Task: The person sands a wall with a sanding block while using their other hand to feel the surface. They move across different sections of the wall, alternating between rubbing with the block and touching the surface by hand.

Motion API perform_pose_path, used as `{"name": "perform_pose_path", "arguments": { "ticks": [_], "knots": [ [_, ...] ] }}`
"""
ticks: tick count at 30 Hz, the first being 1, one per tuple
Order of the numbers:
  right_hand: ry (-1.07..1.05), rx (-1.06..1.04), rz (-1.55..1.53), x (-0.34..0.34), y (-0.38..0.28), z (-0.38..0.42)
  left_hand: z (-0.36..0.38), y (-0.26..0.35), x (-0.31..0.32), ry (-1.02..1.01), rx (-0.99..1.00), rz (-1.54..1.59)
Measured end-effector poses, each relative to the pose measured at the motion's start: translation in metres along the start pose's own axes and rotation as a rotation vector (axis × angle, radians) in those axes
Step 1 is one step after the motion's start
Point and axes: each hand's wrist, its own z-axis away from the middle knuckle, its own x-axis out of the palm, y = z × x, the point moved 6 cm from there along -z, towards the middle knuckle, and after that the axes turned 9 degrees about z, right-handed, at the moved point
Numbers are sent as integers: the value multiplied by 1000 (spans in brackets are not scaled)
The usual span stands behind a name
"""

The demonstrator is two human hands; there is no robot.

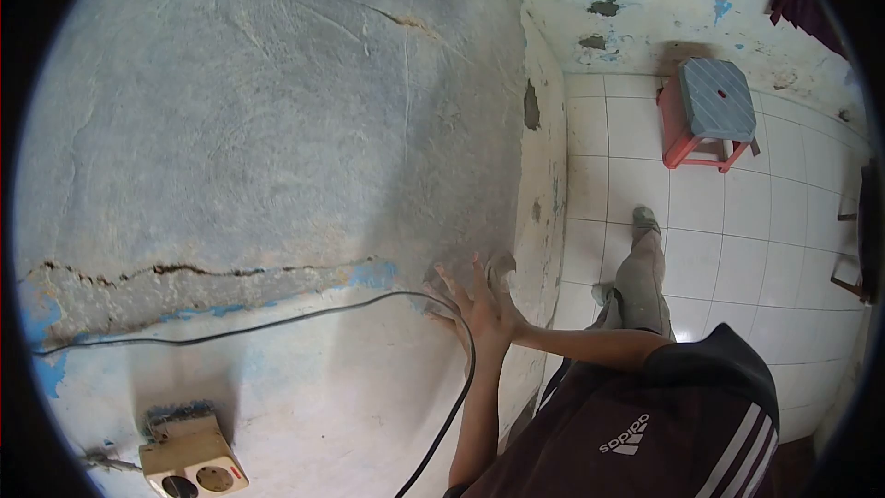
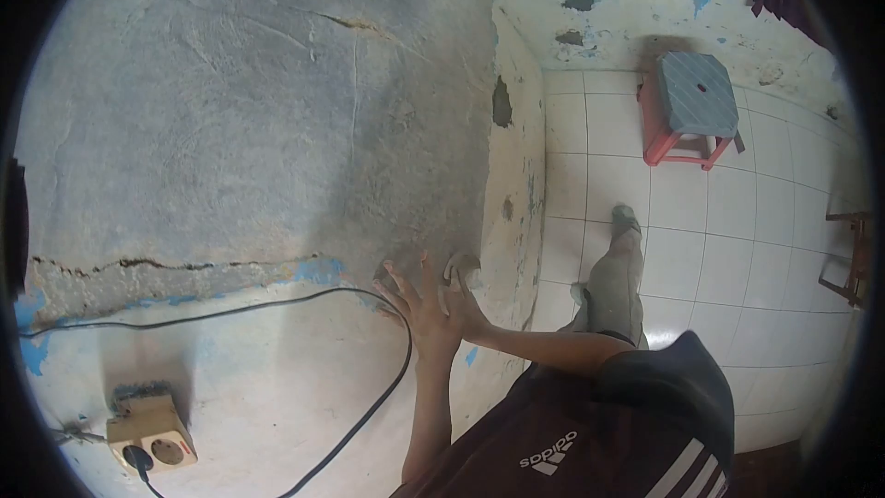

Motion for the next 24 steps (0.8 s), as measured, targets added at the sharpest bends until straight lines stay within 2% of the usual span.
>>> {"name": "perform_pose_path", "arguments": {
  "ticks": [1,3,5,7,8,10,12,14,15,17,19,22,24],
  "knots": [
    [-69,-15,214,-1,-4,-2,-5,7,-5,12,-4,8],
    [136,21,190,15,75,-49,-13,16,-8,22,-18,12],
    [56,356,-22,-67,76,-114,-22,23,-7,25,-31,-6],
    [238,545,-249,-118,96,-161,-27,22,-7,19,-56,-19],
    [222,540,-248,-117,98,-163,-30,22,-6,15,-73,-28],
    [178,319,41,-118,86,-171,-33,22,-1,29,-99,-70],
    [136,132,277,-67,89,-129,-42,26,3,47,-124,-101],
    [185,-63,61,-43,59,-85,-53,32,3,81,-175,-69],
    [176,-70,60,-35,60,-67,-58,36,2,85,-184,-68],
    [7,55,12,-17,80,-53,-68,41,2,70,-231,-84],
    [-34,392,-128,-87,71,-129,-74,46,2,101,-248,-79],
    [59,320,-9,-137,98,-218,-82,54,2,153,-277,-84],
    [296,369,-142,-162,105,-246,-92,61,2,181,-299,-89]
  ]
}}
